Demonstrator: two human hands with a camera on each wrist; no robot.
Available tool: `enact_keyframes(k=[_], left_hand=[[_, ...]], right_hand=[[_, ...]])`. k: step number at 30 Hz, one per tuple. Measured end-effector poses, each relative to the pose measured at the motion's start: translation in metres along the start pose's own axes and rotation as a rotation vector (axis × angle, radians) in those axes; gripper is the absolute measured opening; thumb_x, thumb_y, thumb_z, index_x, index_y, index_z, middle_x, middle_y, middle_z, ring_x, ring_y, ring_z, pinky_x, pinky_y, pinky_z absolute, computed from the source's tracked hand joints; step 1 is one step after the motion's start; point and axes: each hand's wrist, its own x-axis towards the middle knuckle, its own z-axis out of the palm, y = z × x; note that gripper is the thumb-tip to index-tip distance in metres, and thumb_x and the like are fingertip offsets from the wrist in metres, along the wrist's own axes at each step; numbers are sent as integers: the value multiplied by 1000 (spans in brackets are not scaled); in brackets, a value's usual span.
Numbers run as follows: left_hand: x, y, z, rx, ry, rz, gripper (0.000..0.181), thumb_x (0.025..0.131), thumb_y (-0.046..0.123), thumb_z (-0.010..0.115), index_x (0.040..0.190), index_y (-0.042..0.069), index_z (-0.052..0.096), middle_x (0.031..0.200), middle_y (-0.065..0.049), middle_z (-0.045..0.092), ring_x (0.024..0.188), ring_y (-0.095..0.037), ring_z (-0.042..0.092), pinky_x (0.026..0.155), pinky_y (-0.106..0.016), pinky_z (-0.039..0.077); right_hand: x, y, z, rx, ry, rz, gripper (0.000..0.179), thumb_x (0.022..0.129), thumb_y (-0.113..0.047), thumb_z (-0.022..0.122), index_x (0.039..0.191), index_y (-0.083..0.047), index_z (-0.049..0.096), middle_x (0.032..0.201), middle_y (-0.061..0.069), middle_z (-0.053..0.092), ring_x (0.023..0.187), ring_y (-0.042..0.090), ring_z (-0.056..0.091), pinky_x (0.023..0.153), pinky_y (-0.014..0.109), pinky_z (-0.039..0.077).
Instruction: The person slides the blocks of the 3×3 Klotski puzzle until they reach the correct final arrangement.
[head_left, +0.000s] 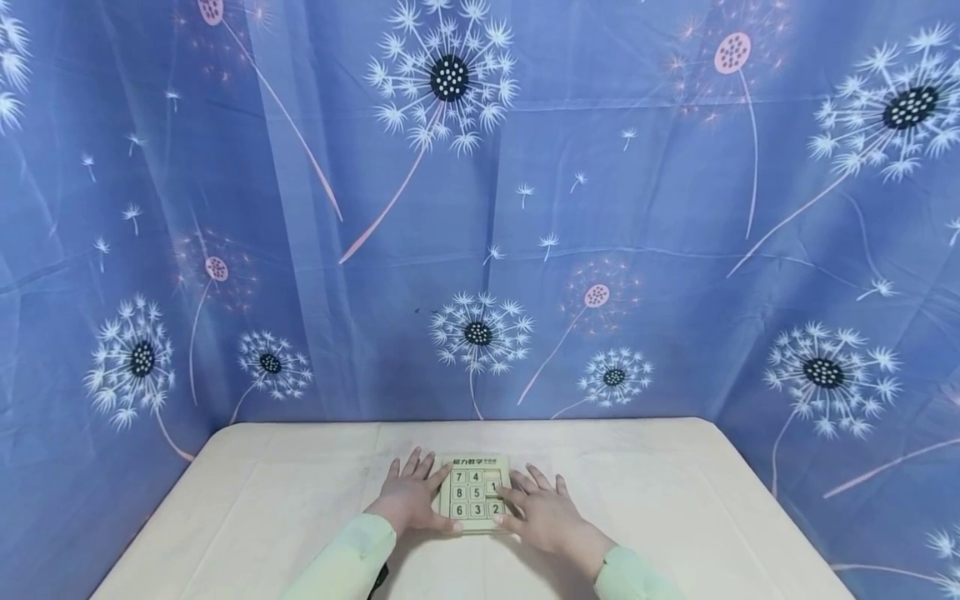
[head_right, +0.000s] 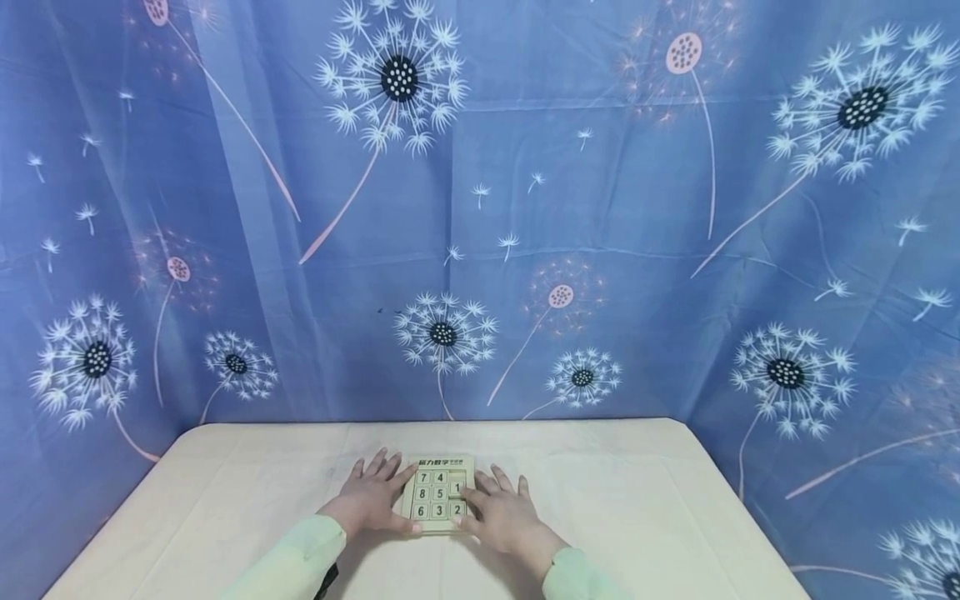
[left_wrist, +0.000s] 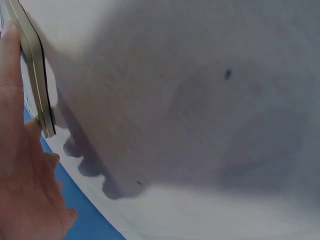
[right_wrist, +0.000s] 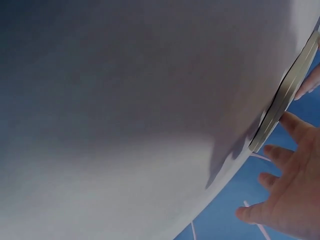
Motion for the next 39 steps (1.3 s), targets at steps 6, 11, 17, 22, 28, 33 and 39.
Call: enact_keyframes(k=[6, 11, 17, 22, 28, 33, 39], left_hand=[[1, -1, 1, -8, 21, 14, 102, 73, 68, 80, 155, 18, 45, 167, -16, 35, 159, -41, 22, 130, -63, 16], [2, -1, 0, -4, 21, 16, 103, 73, 69, 79, 156, 19, 44, 167, -16, 35, 159, -41, 22, 130, -63, 16], [2, -1, -1, -10, 18, 15, 103, 74, 69, 79, 156, 18, 44, 167, -17, 34, 159, -41, 21, 130, -63, 16], [3, 0, -1, -10, 15, 10, 103, 74, 69, 80, 156, 19, 45, 167, -16, 35, 159, -41, 21, 130, -63, 17], [2, 0, 0, -11, 8, 8, 103, 74, 69, 80, 156, 19, 44, 167, -16, 34, 159, -40, 21, 130, -62, 16], [1, 2, -1, -5, -1, 4, 103, 74, 69, 79, 156, 19, 44, 167, -15, 34, 160, -40, 21, 130, -62, 16], [2, 1, 0, 1, -9, -7, 103, 74, 70, 78, 157, 21, 43, 168, -14, 34, 160, -39, 20, 131, -62, 16]], right_hand=[[5, 1, -1, 10, -1, 15, 59, 99, -57, 56, 142, -18, 61, 159, 14, 48, 152, 46, 34, 116, 82, 22], [9, 2, -1, 2, 1, 28, 58, 99, -56, 56, 142, -19, 61, 159, 14, 49, 152, 45, 34, 116, 81, 22], [11, 3, 0, 5, -7, 38, 58, 99, -56, 55, 143, -19, 60, 159, 13, 48, 153, 44, 33, 117, 81, 22], [12, 4, 1, 7, -5, 39, 58, 99, -55, 56, 143, -19, 61, 159, 13, 48, 153, 44, 34, 117, 81, 22], [13, 6, 3, 16, 2, 44, 58, 98, -56, 57, 142, -18, 61, 159, 13, 48, 153, 45, 34, 117, 81, 22], [15, 7, 4, 17, 0, 54, 60, 98, -58, 56, 143, -18, 61, 159, 13, 48, 153, 45, 33, 117, 81, 21], [18, 8, 6, 24, 1, 49, 60, 99, -58, 56, 144, -19, 60, 160, 13, 47, 153, 46, 32, 117, 82, 21]])
